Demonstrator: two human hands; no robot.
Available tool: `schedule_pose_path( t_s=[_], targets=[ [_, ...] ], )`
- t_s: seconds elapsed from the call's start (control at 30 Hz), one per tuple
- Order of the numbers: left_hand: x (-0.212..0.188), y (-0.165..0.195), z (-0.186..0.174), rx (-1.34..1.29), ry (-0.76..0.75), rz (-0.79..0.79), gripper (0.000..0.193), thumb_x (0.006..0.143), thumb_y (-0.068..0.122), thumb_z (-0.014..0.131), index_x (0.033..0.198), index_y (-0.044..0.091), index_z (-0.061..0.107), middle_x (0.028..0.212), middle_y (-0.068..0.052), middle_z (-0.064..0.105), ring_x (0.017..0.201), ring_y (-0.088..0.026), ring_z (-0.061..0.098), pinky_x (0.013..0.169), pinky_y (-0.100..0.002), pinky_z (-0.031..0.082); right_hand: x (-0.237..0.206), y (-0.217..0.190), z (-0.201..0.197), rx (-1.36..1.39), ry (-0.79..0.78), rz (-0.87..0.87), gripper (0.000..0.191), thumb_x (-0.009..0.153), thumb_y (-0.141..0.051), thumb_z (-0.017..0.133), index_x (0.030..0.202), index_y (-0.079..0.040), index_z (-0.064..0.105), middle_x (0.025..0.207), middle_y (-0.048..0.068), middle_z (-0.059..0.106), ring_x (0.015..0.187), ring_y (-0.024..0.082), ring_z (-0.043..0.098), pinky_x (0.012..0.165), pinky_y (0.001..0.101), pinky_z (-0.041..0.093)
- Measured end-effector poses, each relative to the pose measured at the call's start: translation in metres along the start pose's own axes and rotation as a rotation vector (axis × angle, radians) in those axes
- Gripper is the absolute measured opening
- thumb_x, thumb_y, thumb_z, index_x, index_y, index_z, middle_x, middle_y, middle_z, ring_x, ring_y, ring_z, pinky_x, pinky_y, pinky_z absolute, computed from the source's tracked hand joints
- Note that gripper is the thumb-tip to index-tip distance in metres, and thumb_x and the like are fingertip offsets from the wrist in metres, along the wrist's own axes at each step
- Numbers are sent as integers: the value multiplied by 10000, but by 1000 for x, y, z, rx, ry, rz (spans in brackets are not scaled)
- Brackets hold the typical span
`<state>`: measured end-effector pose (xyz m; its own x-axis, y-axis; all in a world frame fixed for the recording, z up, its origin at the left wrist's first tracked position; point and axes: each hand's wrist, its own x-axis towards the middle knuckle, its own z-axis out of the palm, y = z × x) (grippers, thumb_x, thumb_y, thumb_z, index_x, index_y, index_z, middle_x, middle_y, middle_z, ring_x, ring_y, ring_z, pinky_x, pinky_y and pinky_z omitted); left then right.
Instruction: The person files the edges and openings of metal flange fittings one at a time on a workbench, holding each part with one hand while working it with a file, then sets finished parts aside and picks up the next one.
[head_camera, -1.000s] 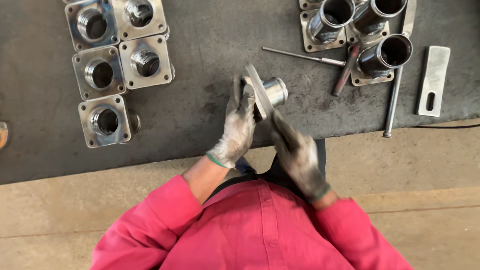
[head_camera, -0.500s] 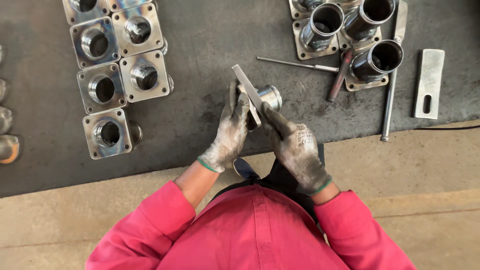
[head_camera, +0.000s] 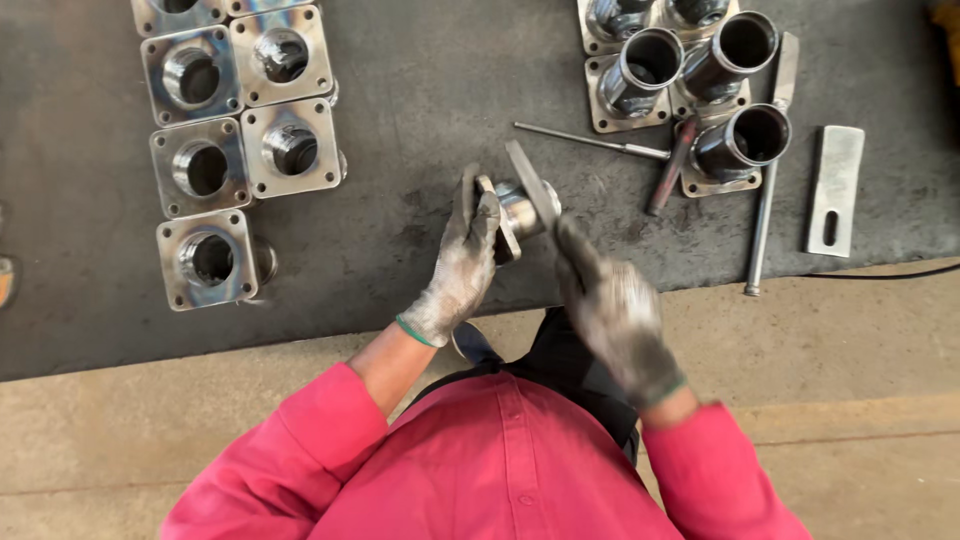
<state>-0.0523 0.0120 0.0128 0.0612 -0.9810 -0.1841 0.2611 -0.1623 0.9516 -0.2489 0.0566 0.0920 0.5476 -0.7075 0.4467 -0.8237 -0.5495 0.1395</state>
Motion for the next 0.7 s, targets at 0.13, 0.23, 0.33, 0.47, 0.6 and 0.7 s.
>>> schedule_pose_path(
  t_s=[0.13,0.23,0.33,0.47,0.6,0.7],
  targets=[
    [1,-6,1,-29,-10,-5,752,1088,410,489,1657,6,209,1010,-94,532,855,-143,510,750,-272,496,-6,-6,-37,535,-332,308,544,938,-202,685,1473,-156,596,1112,135,749,778,321,689,684,414,558],
    [1,-11,-2,117,-1,-8,716,1096,393,466,1644,10,212,1054,-66,563,879,-117,541,770,-254,508,11,-6,-24,473,-328,318,482,1006,-192,668,1479,-143,588,1038,121,753,747,317,688,672,434,556],
    [3,-14,2,-98,-14,111,748,1109,378,518,1650,6,159,1195,-28,554,988,-92,528,855,-247,504,16,-4,-10,318,-224,233,445,1068,-197,658,1490,-110,542,952,149,733,737,345,696,685,475,566],
    [4,-14,6,-116,-19,94,747,1081,411,500,1626,-2,198,1200,-41,562,1003,-88,549,810,-240,509,-10,-7,-31,530,-318,358,497,1002,-184,646,1486,-122,553,984,140,731,697,255,707,671,413,569],
    [2,-12,0,135,4,-41,671,1121,408,454,1623,-19,329,1089,-191,567,899,-201,541,773,-313,516,-12,-5,-30,687,-353,437,506,979,-186,652,1478,-119,597,1059,118,736,766,259,694,650,380,555],
    [3,-11,-3,313,36,185,693,1132,422,421,1625,-13,203,1368,-179,597,1213,-205,620,1026,-321,501,2,-2,-12,307,-147,216,421,1088,-186,671,1488,-78,600,1021,121,743,731,316,677,694,450,565]
  ],
)
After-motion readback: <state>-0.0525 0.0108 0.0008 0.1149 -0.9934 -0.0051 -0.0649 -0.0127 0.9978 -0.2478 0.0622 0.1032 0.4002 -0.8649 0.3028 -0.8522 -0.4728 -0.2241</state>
